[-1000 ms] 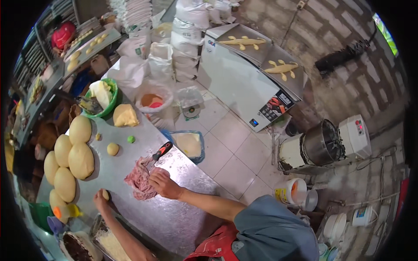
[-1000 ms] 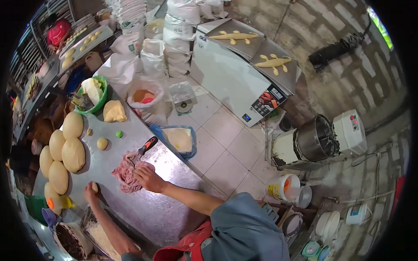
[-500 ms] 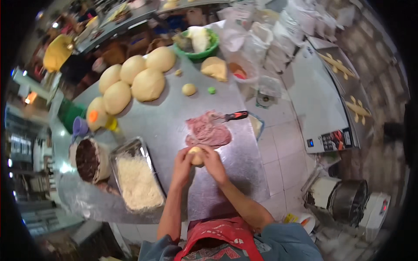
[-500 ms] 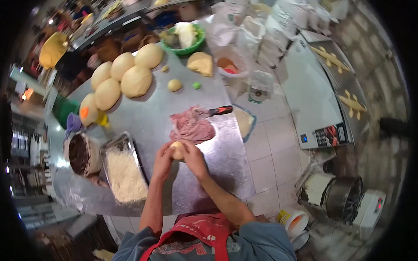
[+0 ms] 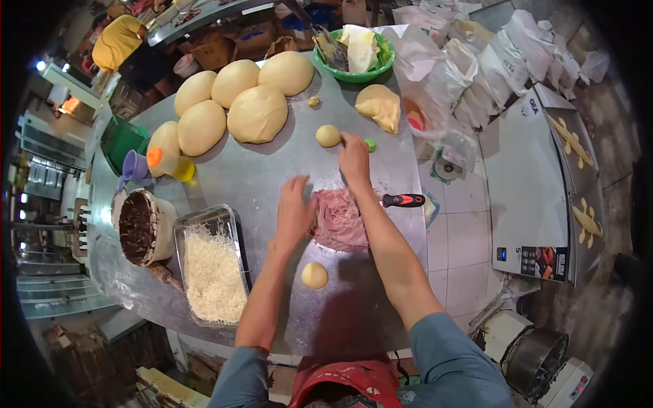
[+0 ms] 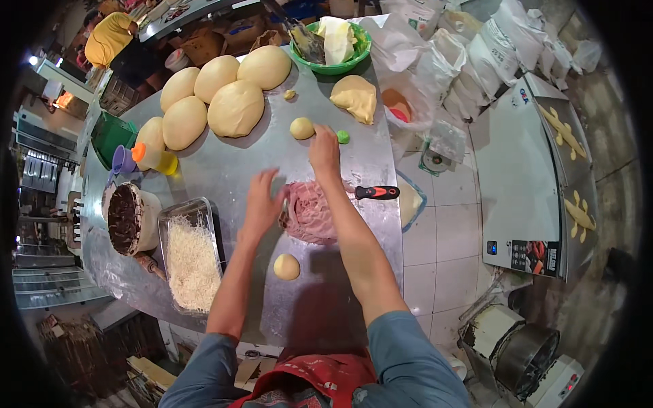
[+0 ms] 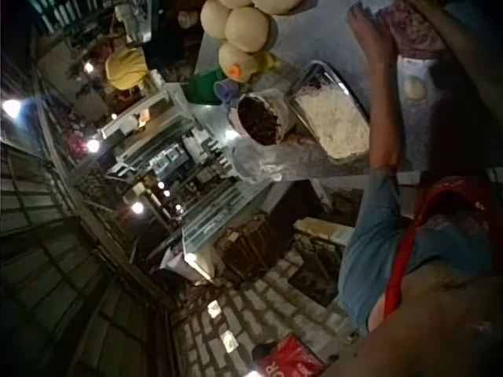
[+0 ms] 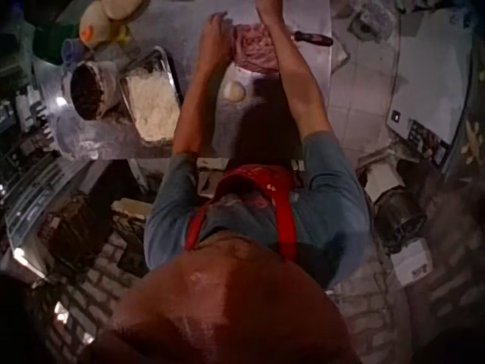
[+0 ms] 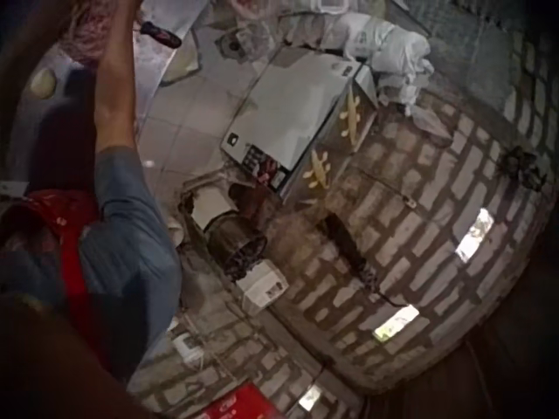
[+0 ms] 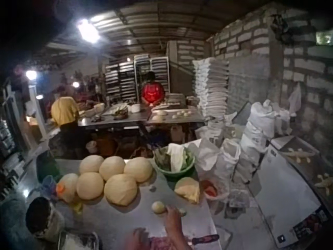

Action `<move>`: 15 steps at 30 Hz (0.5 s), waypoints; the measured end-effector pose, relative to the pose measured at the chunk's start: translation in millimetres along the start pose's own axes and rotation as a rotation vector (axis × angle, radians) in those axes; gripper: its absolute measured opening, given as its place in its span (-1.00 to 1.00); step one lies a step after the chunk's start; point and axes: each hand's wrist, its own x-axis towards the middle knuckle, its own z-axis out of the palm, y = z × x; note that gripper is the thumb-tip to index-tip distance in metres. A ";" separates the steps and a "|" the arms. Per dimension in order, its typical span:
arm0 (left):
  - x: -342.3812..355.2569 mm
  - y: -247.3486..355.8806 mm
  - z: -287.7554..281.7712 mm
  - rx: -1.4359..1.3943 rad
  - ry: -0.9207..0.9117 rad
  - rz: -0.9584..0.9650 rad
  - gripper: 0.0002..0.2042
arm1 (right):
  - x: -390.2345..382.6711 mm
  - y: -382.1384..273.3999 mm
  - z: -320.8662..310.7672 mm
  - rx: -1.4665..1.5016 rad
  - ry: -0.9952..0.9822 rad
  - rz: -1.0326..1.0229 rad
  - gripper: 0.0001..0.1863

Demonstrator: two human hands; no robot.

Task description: Preparing dough portions by flattening them, adding chocolate filling, and rolling them into long strips.

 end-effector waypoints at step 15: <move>157.7 -3.3 49.9 -0.165 -0.432 0.011 -0.29 | 34.9 20.1 -13.8 0.520 -0.225 0.257 -0.74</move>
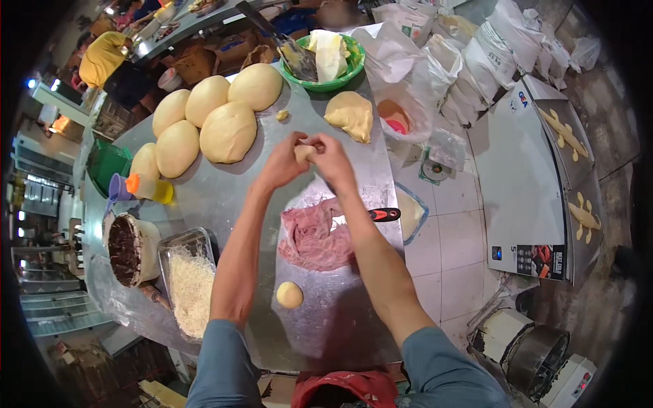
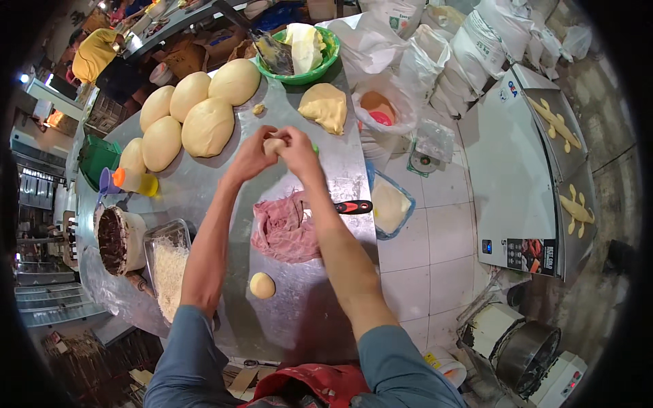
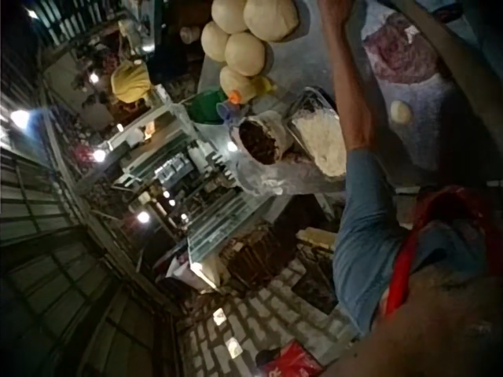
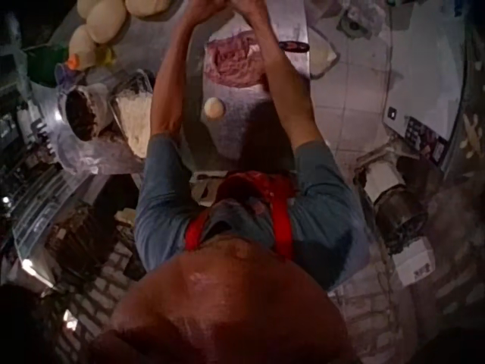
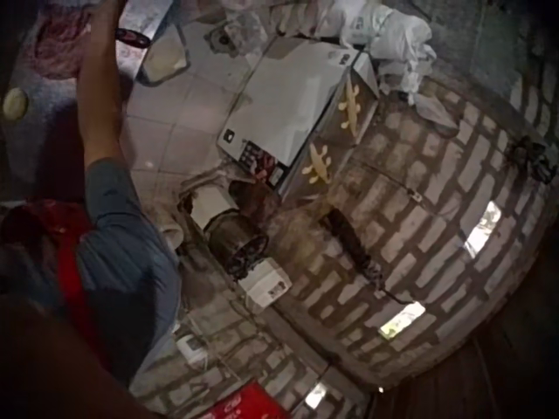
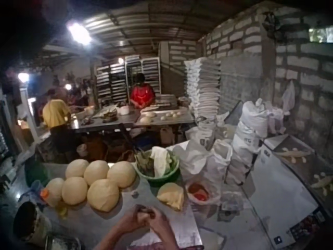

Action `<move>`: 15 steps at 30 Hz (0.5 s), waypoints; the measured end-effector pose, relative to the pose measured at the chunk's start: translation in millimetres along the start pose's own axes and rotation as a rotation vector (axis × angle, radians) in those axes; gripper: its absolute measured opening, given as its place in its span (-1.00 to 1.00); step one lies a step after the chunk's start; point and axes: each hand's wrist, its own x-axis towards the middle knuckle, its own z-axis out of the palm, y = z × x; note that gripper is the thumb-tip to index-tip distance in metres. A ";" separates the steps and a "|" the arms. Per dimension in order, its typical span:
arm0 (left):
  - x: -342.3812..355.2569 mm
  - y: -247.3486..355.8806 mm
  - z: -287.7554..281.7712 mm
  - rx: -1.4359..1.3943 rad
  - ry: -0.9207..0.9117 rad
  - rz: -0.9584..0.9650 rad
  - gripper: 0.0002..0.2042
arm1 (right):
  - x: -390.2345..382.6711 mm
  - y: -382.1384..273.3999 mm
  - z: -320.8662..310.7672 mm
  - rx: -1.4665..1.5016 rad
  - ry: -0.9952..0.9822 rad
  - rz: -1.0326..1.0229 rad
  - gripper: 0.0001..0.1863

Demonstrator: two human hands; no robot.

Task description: Preparing dough portions by flattening them, adding chocolate filling, and rolling them into long strips.

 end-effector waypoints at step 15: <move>-130.5 135.1 30.5 0.329 0.150 0.138 -0.61 | -161.2 -138.8 -63.3 -0.343 0.058 -0.238 -0.81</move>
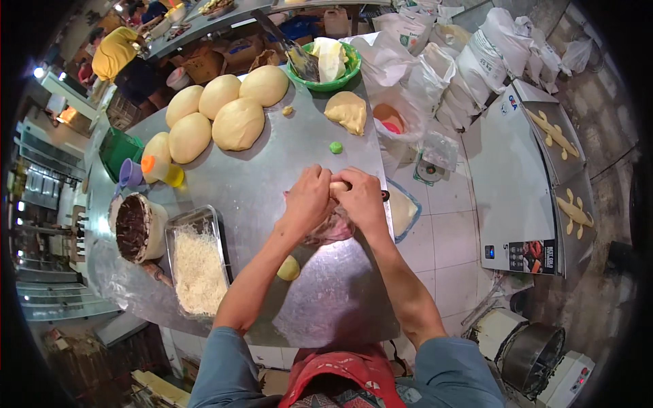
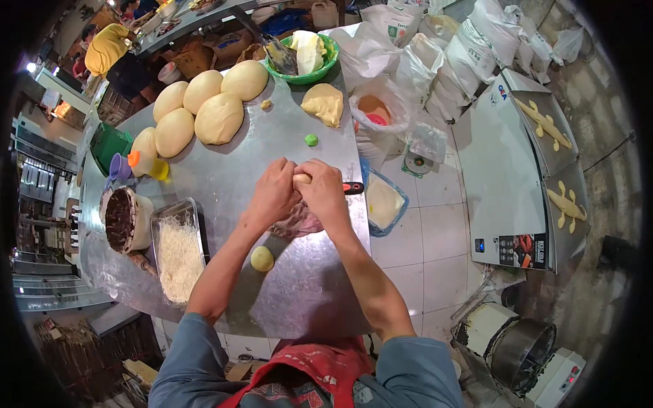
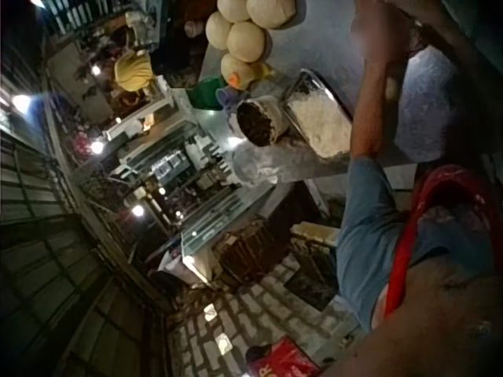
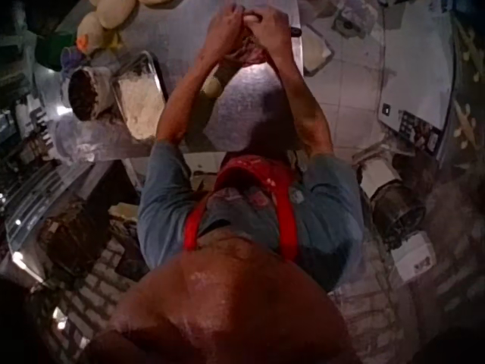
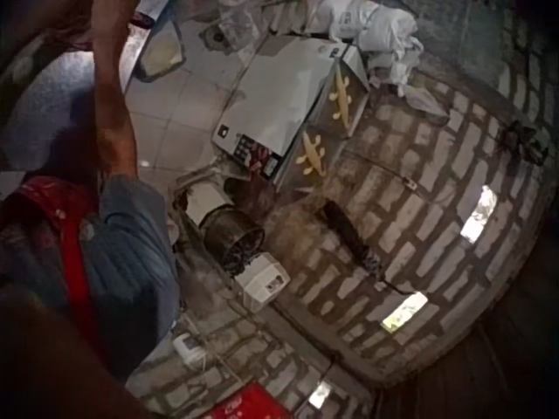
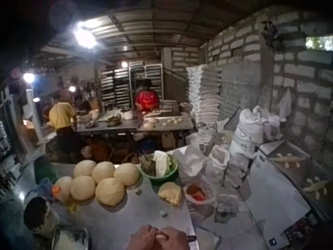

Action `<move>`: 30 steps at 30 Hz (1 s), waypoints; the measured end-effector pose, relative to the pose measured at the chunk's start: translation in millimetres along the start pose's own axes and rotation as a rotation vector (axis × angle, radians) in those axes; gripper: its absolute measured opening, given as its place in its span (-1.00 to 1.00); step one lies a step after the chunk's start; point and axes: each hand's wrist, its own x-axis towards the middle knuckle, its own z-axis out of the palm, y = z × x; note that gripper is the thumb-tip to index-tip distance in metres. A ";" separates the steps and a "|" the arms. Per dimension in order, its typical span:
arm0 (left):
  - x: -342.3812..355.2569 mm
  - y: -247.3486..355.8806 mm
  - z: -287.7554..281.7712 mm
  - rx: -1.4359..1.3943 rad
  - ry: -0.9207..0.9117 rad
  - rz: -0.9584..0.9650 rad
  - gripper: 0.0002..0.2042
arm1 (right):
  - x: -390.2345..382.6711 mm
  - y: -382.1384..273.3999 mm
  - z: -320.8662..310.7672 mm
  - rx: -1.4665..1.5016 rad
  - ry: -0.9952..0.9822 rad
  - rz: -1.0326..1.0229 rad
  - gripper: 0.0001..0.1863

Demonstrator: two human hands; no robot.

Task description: Preparing dough portions by flattening them, adding chocolate filling, and rolling them into long strips.

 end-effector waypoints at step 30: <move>-134.3 -26.6 -15.8 -1.335 0.117 -0.878 -0.65 | -141.4 17.3 -10.0 0.027 -0.123 0.154 -0.67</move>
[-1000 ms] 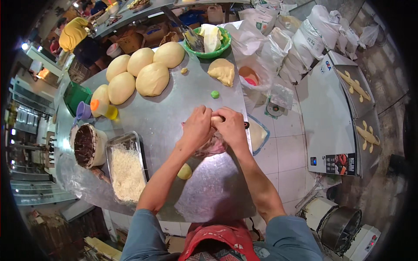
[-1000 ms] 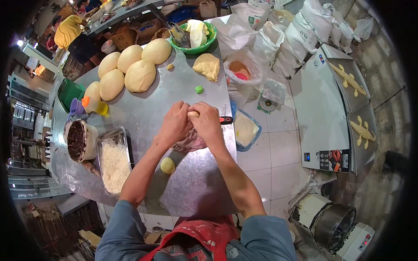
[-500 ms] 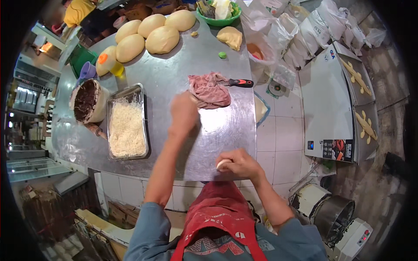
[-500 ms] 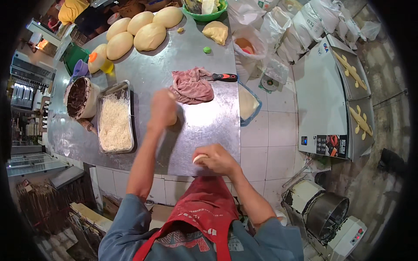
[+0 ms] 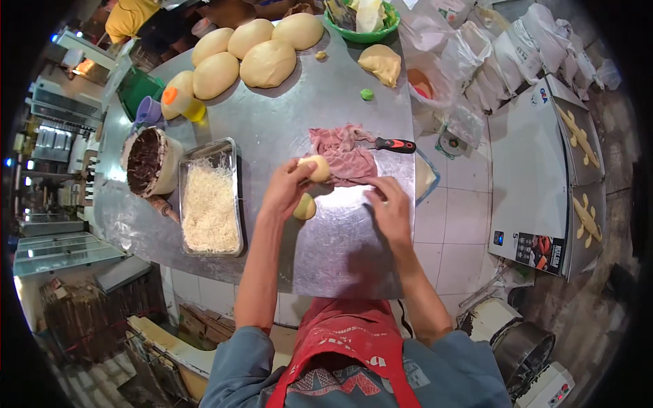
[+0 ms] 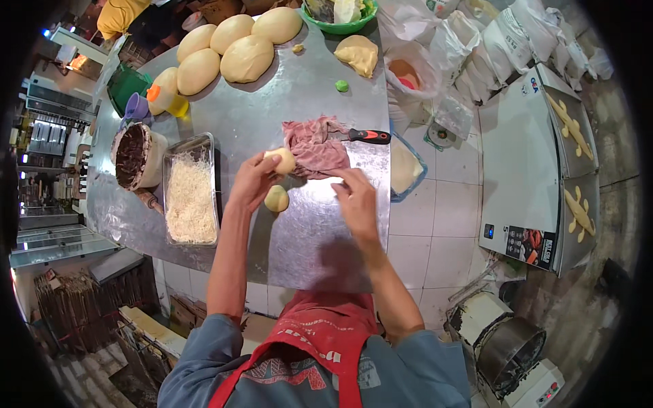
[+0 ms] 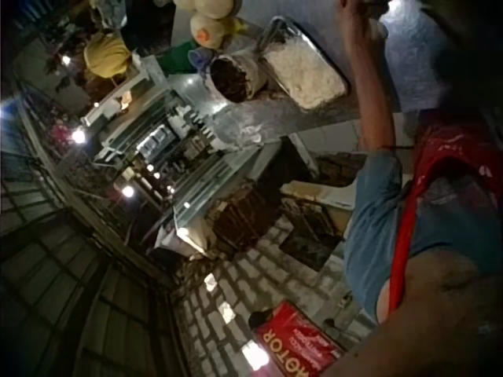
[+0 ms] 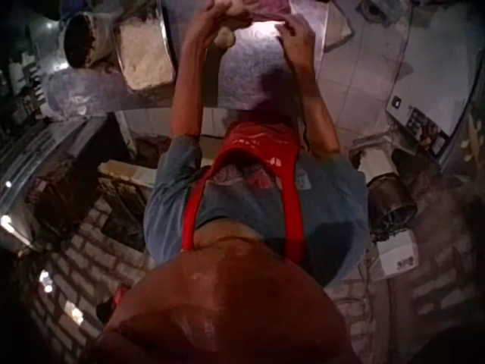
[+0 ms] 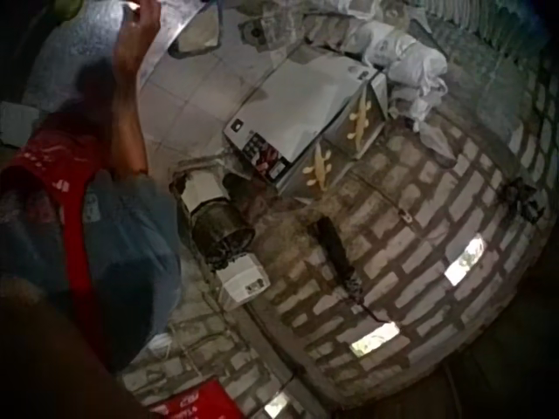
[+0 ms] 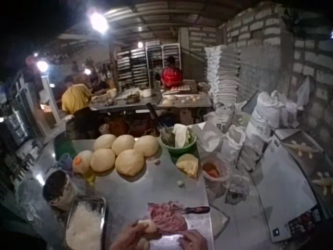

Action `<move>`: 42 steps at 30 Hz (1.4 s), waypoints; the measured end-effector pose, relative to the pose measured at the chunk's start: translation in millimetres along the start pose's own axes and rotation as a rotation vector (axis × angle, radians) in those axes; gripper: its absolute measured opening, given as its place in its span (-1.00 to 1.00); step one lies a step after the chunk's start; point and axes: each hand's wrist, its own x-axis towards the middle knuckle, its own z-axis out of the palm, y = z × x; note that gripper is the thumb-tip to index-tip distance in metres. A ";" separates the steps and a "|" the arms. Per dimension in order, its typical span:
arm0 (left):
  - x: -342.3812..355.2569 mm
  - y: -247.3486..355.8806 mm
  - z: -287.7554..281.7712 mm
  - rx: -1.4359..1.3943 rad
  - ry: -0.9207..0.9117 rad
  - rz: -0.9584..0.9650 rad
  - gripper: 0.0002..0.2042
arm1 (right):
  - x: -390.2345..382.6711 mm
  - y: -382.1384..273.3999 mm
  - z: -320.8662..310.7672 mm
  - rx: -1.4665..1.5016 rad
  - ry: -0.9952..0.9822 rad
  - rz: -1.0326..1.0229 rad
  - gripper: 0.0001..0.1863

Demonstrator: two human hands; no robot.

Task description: Preparing dough portions by flattening them, adding chocolate filling, and rolling them into long strips.

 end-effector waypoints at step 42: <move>41.5 52.9 -76.8 0.430 0.142 0.228 -0.63 | -51.5 10.2 -54.0 -0.279 -0.159 -0.036 -0.75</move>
